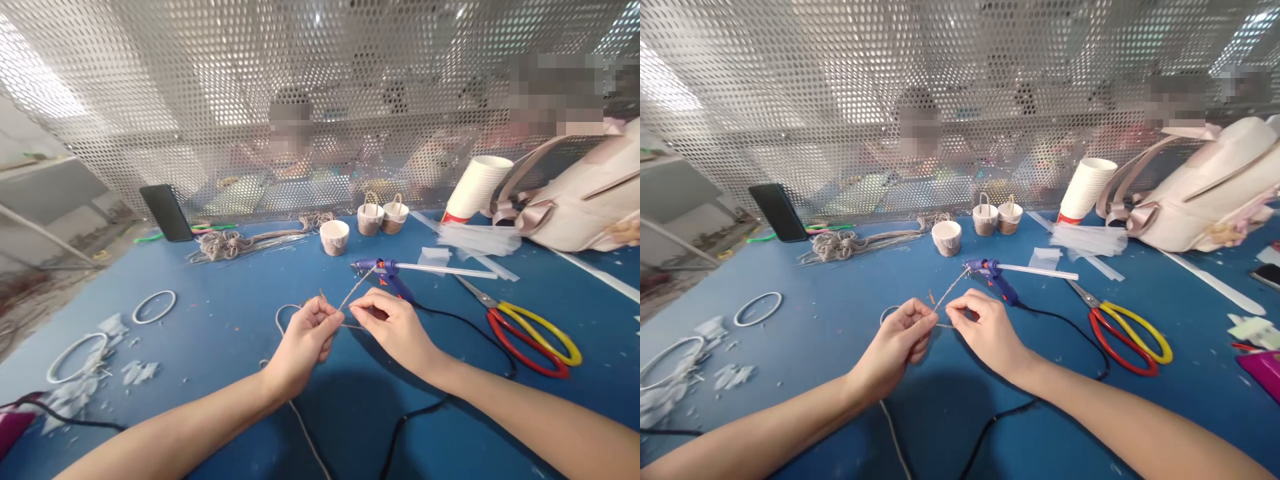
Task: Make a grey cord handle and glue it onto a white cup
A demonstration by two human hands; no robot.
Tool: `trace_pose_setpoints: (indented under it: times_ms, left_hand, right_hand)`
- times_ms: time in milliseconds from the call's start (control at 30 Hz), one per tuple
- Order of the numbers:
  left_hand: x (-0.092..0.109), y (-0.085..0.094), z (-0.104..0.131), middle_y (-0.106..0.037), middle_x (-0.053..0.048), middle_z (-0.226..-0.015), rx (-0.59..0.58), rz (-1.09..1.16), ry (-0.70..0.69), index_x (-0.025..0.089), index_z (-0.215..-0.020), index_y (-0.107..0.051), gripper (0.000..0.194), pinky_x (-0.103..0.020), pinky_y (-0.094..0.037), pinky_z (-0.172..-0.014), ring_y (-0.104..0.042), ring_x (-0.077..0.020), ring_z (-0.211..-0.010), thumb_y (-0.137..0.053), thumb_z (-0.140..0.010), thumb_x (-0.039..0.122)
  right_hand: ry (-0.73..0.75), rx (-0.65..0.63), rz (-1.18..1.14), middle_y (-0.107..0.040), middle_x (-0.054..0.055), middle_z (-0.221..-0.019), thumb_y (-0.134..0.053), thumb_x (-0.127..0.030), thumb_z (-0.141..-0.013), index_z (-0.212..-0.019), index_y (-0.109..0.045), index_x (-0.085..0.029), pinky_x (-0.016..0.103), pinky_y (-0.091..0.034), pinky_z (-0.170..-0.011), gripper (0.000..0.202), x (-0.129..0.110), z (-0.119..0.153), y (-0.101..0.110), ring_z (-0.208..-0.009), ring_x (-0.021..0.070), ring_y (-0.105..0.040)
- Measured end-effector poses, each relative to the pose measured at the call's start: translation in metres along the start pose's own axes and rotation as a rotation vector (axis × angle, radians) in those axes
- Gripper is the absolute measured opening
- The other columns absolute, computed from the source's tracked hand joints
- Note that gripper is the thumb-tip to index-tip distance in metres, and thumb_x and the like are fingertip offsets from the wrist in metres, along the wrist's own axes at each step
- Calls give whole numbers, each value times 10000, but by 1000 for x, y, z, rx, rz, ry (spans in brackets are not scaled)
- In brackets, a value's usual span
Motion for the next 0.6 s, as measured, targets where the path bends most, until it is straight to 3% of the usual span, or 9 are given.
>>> trace_pose_setpoints:
  times_ms: [200,333,600]
  left_hand:
    - [4,-3,10,-452,72,-555,42,-28,-14,166,-692,-484,310,-160,-213,-387,-269,-14,-399,-658,-758,414]
    - [5,-5,14,-445,60,-573,78,-29,-49,151,-701,-535,304,-177,-282,-427,-334,-34,-446,-684,-734,414]
    - [1,-6,24,-398,73,-533,126,-9,17,120,-757,-586,384,-170,-163,-401,-234,-14,-420,-697,-692,482]
  right_hand:
    - [10,9,-57,-602,0,-695,-560,-174,-834,-756,-669,-190,235,-442,-588,136,0,2,-1,-633,128,-556]
    - [15,3,-61,-603,-1,-687,-560,-169,-832,-750,-676,-188,239,-439,-591,143,-4,4,1,-619,127,-552]
    - [25,5,-87,-599,1,-684,-561,-162,-833,-741,-668,-189,242,-437,-601,144,-8,10,4,-634,129,-555]
Point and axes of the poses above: each hand's wrist, its own z-axis away from the middle knuckle, its own y-axis out of the back of the hand, x = y × z, the point moved 8 cm from there along -z, towards the middle knuckle
